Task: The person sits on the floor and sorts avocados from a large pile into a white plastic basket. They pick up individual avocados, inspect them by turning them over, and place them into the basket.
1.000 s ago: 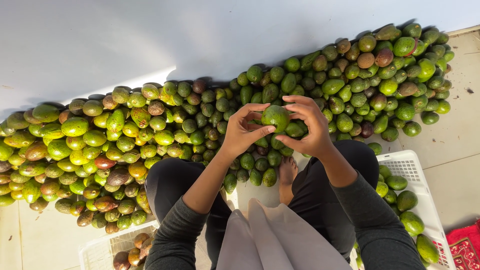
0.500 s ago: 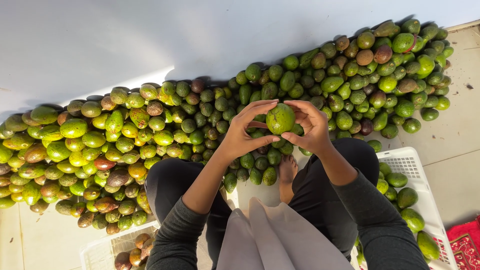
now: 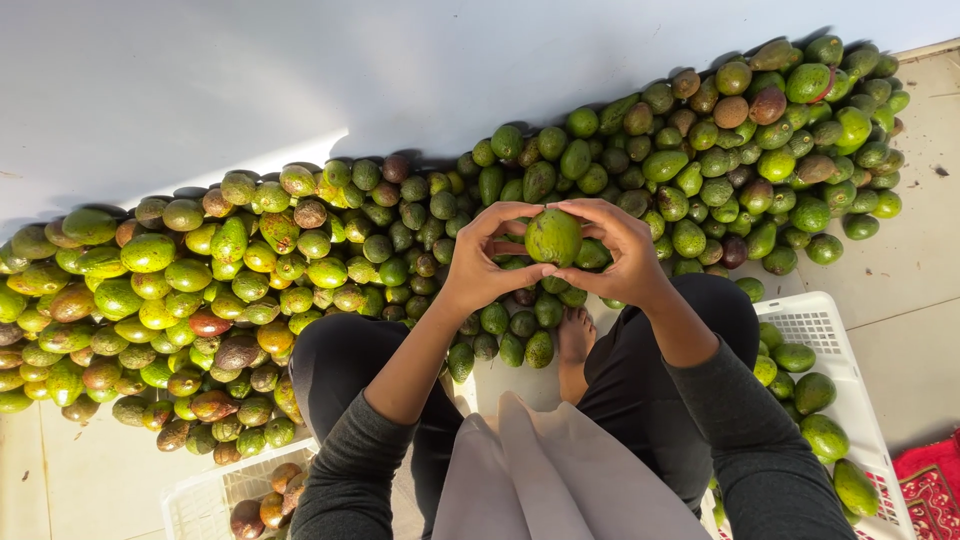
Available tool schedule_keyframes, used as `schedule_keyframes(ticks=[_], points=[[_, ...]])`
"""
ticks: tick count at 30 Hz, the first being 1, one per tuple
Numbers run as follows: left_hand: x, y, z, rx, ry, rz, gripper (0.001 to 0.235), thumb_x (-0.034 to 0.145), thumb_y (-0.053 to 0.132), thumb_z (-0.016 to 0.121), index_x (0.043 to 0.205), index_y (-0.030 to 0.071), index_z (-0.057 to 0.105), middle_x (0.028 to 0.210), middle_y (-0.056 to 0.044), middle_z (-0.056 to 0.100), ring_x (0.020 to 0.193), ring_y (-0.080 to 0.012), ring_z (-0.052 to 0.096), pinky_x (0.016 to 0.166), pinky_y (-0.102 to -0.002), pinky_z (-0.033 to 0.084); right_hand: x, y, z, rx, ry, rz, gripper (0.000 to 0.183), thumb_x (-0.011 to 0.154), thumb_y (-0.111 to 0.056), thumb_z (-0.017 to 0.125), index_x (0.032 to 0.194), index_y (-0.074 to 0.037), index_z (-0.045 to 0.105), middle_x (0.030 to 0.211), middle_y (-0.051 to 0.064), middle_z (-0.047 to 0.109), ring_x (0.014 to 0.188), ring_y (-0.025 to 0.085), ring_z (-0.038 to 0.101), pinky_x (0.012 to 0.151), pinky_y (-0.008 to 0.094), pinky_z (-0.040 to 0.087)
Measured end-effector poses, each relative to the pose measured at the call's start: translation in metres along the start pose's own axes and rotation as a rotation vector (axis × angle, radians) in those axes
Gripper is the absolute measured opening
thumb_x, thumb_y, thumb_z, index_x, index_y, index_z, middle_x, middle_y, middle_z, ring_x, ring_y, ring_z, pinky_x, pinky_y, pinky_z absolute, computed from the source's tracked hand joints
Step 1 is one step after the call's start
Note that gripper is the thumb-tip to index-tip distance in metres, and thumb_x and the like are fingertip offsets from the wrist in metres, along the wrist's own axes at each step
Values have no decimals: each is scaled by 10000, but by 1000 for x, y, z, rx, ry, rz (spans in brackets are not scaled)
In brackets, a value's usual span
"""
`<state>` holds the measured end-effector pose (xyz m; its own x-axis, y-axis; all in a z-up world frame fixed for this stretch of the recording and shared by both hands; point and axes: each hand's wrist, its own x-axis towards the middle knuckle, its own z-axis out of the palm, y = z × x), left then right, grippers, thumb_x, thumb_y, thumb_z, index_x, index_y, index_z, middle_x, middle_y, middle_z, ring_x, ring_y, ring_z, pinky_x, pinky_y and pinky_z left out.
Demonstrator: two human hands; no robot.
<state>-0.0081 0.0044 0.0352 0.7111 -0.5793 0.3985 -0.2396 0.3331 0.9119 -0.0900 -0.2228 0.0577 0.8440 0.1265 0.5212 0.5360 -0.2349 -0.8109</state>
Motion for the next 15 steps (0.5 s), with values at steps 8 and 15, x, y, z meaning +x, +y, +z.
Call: schedule_keyframes(ticks=[8,15], points=[[7,28,5,226,-79,100,706,994,198,921,1610,150,579,1568,-110,586,1401,-464,615,1005,-682,679,-17,28,0,94,120,127,563,1026,-192,773,1484,81,590,1291,281,726,1150,456,748,873,593,668],[4,12,5,48,15,41,683,973,103,922,1585,122,621,1334,-132,726,1260,-367,720,982,-576,726,-10,12,-2,-94,110,28,609,996,-176,832,1495,60,574,1293,316,713,1080,483,755,753,575,674]])
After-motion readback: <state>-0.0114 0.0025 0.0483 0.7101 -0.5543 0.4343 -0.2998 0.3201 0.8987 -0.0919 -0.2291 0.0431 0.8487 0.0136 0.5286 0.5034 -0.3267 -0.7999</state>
